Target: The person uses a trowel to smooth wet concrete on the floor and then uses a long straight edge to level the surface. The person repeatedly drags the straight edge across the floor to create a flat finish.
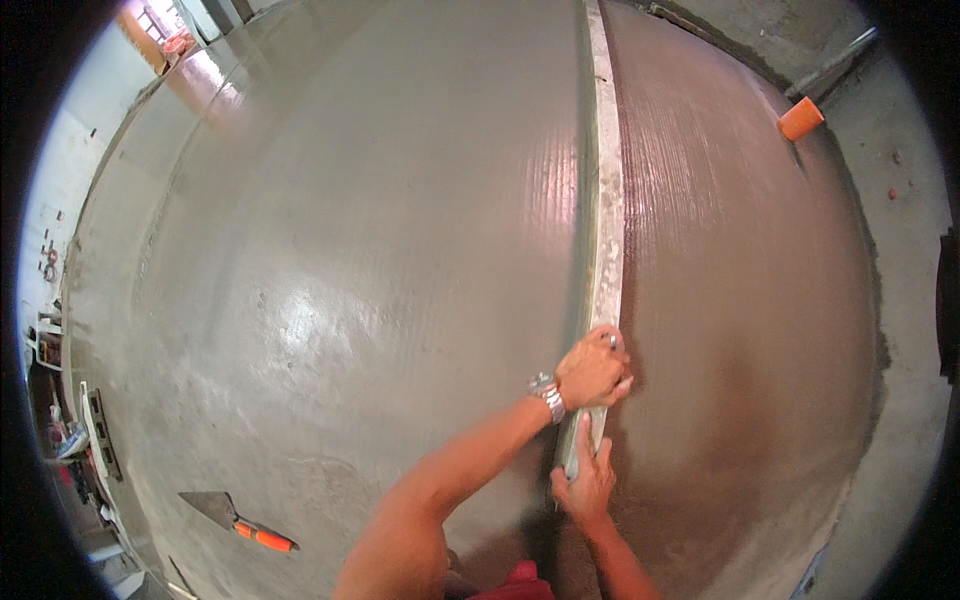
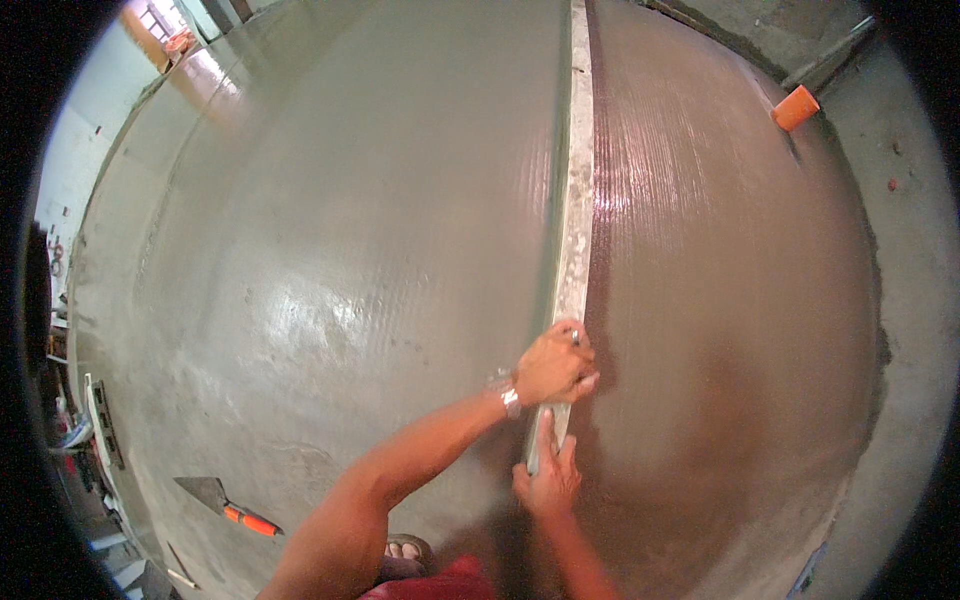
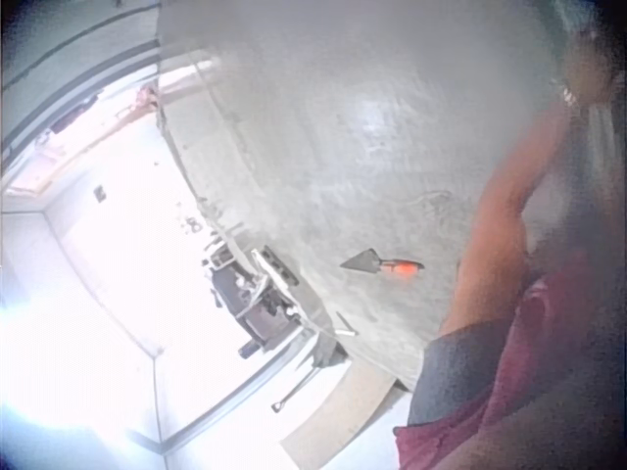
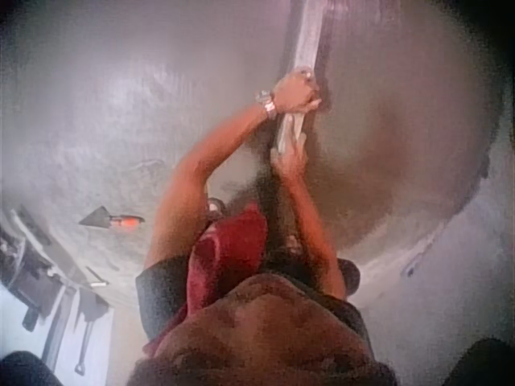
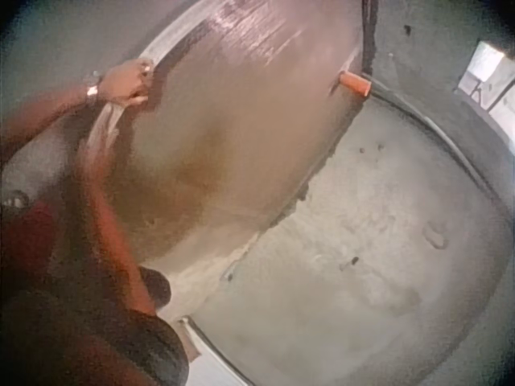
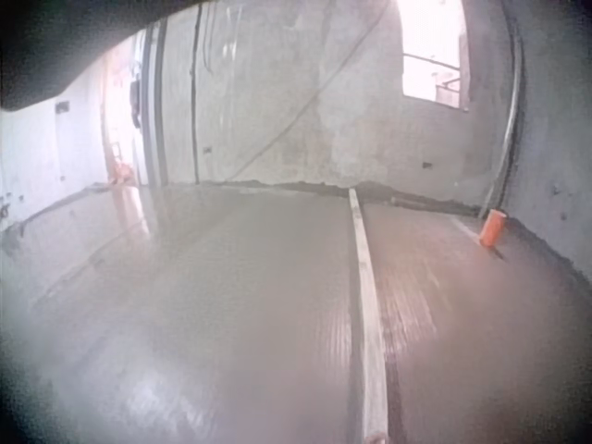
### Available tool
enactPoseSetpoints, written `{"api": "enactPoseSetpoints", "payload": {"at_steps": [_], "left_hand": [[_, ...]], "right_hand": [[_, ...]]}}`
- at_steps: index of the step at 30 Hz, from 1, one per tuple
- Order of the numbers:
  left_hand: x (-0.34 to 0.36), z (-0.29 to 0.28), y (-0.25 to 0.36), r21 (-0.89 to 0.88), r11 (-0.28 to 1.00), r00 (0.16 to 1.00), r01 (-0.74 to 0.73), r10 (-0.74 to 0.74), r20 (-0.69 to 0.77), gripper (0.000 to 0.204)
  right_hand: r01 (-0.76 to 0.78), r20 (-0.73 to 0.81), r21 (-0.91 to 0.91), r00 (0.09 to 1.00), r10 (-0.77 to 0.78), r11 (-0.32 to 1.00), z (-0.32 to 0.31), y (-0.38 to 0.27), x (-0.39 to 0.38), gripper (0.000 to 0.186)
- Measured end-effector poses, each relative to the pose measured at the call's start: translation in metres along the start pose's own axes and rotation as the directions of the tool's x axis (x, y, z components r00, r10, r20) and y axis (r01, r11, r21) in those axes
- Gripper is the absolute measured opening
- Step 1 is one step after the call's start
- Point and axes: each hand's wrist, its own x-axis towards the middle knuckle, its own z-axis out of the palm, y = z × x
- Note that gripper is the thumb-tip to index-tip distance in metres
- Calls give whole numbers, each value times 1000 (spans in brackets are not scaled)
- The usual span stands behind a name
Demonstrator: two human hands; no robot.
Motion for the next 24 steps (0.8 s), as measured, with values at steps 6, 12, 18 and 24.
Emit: {"api": "enactPoseSetpoints", "payload": {"at_steps": [6, 12, 18, 24], "left_hand": [[-10, 7, 4, 43, 999, 1000, -19, 19, -21, 29], [-13, 1, -3, 17, 1000, 998, -18, 19, -55, 28], [-22, 1, 6, 5, 1000, 999, -31, 31, -34, 27], [-13, -7, -10, -12, 1000, 1000, 1, -2, -13, 27]], "right_hand": [[58, -17, 21, 998, -58, 998, 2, 2, -9, 96], [23, -24, 25, 999, -23, 999, 11, -3, -4, 100], [32, 23, 7, 999, -32, 999, 7, -3, -17, 94], [31, 13, 6, 999, -31, 1000, 6, -12, 1, 93]]}}
